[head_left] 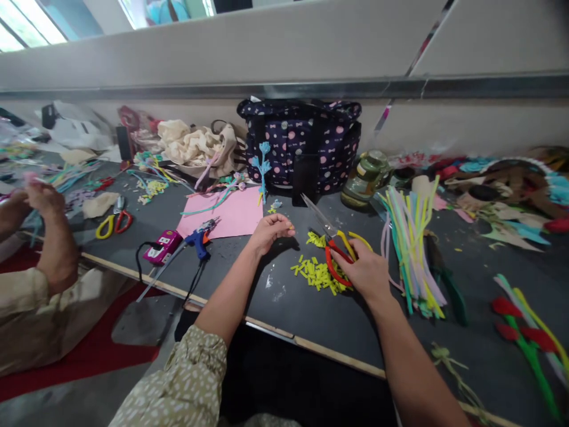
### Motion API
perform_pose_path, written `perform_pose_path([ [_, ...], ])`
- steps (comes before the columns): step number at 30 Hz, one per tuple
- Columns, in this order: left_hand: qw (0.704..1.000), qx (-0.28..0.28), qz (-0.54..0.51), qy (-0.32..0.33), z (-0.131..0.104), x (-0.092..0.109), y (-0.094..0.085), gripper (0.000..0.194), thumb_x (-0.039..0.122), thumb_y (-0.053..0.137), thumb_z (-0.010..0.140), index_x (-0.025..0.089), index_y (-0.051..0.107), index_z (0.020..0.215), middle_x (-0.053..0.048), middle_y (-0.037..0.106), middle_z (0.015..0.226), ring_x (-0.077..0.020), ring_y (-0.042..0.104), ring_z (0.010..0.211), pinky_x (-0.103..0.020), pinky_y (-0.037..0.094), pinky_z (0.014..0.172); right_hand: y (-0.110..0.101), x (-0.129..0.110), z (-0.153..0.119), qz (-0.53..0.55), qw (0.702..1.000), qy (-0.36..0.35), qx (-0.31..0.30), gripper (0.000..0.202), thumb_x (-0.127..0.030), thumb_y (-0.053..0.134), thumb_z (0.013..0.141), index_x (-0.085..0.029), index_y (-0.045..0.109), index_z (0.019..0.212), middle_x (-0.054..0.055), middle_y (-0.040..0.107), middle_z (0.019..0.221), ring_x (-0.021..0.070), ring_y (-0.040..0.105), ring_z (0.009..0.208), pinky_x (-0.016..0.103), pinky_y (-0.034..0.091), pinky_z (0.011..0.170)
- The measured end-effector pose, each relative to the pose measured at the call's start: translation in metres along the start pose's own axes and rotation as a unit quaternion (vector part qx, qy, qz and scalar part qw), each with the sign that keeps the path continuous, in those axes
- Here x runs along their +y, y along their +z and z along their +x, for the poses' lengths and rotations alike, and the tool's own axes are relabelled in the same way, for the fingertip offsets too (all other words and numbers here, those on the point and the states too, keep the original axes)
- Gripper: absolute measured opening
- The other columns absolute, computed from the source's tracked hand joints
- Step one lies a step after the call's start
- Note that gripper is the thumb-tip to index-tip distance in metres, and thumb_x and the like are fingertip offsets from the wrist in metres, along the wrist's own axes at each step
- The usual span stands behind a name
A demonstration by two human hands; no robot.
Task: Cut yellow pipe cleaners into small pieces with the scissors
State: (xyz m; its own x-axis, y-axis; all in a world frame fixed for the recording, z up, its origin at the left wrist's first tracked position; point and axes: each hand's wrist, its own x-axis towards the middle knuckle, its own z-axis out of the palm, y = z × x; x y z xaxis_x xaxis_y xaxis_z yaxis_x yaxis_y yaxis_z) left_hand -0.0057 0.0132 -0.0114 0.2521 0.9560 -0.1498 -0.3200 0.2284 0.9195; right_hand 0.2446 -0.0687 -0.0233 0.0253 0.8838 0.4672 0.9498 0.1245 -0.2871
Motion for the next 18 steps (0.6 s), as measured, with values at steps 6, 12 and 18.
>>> perform_pose_path([
  [6,0.988,0.089,-0.123,0.035,0.007,0.0,-0.006,0.037,0.019,0.085,0.054,0.012,0.063,0.082,-0.005,0.071,0.08,-0.0142,0.068,0.071,-0.028,0.052,0.076,0.003,-0.004,-0.004,-0.02,0.999,-0.026,0.001,0.052,-0.066,0.046,0.082,-0.019,0.063,0.097,0.003,0.066,0.068,0.0162,0.06,0.055,0.026,0.036,0.053],
  [12,0.98,0.12,-0.155,0.025,0.008,0.0,-0.007,0.036,0.016,0.084,0.055,0.013,0.068,0.087,-0.005,0.071,0.08,-0.0125,0.066,0.07,-0.025,0.051,0.072,0.005,-0.008,-0.007,-0.007,0.998,-0.054,-0.022,0.048,-0.063,0.048,0.083,-0.02,0.062,0.096,0.002,0.067,0.068,0.0158,0.062,0.056,0.026,0.036,0.053],
  [18,0.977,0.13,-0.167,0.02,0.008,-0.002,-0.01,0.033,0.016,0.082,0.057,0.015,0.07,0.088,-0.003,0.07,0.08,-0.0076,0.06,0.062,-0.022,0.048,0.065,-0.004,-0.018,-0.007,-0.009,0.997,-0.07,-0.039,0.047,-0.062,0.049,0.081,-0.02,0.06,0.097,0.001,0.066,0.067,0.017,0.062,0.058,0.026,0.037,0.052],
])
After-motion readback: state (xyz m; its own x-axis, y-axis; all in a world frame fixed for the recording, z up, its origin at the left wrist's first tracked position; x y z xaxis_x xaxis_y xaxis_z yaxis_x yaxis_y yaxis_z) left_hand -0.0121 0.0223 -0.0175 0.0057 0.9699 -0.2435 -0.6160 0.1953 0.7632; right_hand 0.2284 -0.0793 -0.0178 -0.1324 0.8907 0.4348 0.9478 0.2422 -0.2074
